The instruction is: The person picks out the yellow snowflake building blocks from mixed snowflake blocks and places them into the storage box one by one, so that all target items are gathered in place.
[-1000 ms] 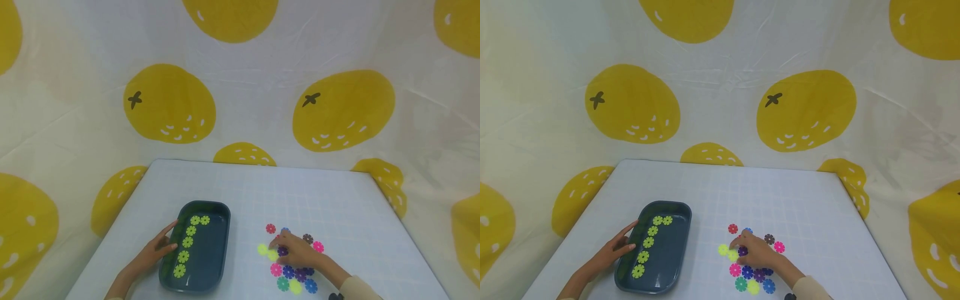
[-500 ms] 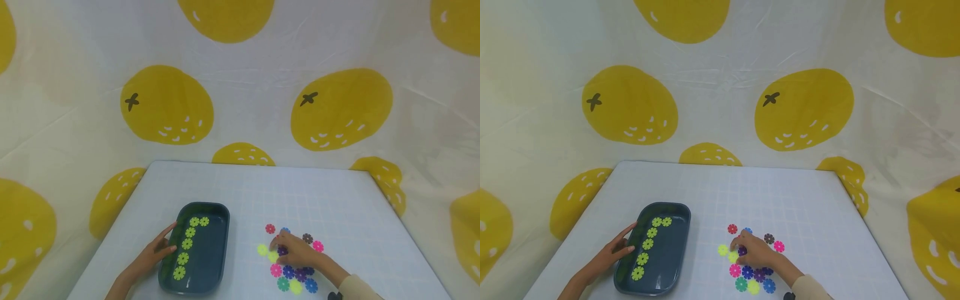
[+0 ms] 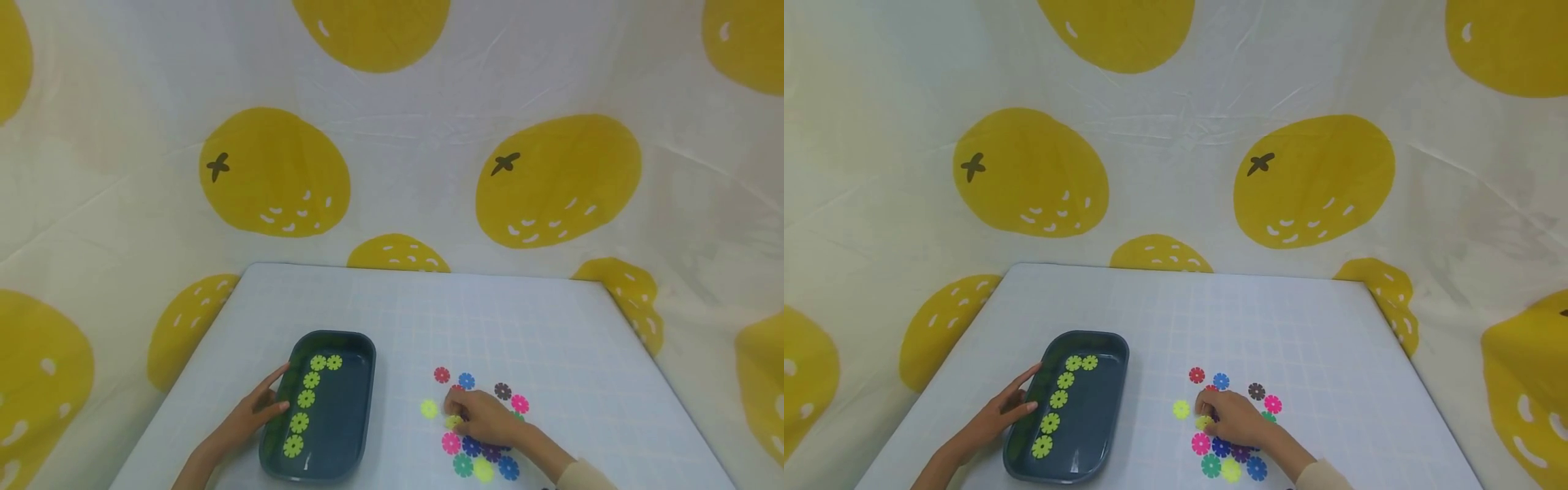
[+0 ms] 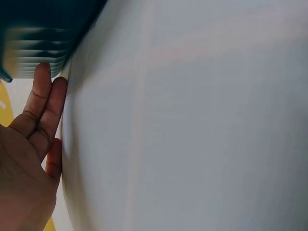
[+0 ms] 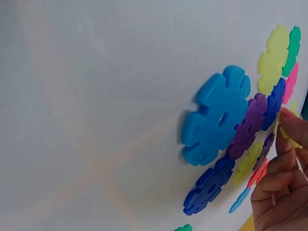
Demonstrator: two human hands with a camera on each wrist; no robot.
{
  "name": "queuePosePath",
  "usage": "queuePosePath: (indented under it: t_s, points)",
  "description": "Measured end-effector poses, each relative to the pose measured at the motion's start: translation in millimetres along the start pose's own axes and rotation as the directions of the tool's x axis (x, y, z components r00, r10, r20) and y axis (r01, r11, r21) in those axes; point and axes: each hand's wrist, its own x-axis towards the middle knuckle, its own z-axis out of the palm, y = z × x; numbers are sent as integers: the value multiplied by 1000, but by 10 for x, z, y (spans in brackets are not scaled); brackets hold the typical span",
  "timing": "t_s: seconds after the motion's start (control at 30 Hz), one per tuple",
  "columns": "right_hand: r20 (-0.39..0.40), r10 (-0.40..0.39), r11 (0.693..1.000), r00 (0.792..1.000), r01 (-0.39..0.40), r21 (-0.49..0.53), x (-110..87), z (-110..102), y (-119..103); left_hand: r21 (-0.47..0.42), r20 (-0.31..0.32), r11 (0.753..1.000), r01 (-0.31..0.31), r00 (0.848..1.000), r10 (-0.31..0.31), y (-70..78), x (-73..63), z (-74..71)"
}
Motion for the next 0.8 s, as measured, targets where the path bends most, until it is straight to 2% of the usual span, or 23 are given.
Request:
queuePosePath:
  t_s: [0.13, 0.23, 0.3, 0.4, 0.53, 0.8]
  points:
    - [-36, 31, 999, 999, -30, 34, -50, -14, -26, 6, 0, 1000, -1, 1000, 1, -11, 0, 4]
    - [-65, 72, 990, 995, -64, 127, -78, -26, -59, 9, -2, 1000, -2, 1000, 2, -16, 2, 3]
    - [-80, 113, 972, 990, -93, 217, -91, -28, -83, 7, -1, 1000, -4, 1000, 4, -17, 5, -1]
    - [-74, 190, 915, 979, -149, 376, -82, -21, -110, 1, 3, 1000, -9, 1000, 9, -22, 14, -13]
    - [-43, 292, 806, 956, -222, 548, -56, -4, -130, -1, 6, 1000, -8, 1000, 8, -31, 25, -18]
    - [21, 449, 638, 893, -337, 692, -54, -8, -237, -5, -1, 1000, -16, 1000, 16, -62, 33, -1]
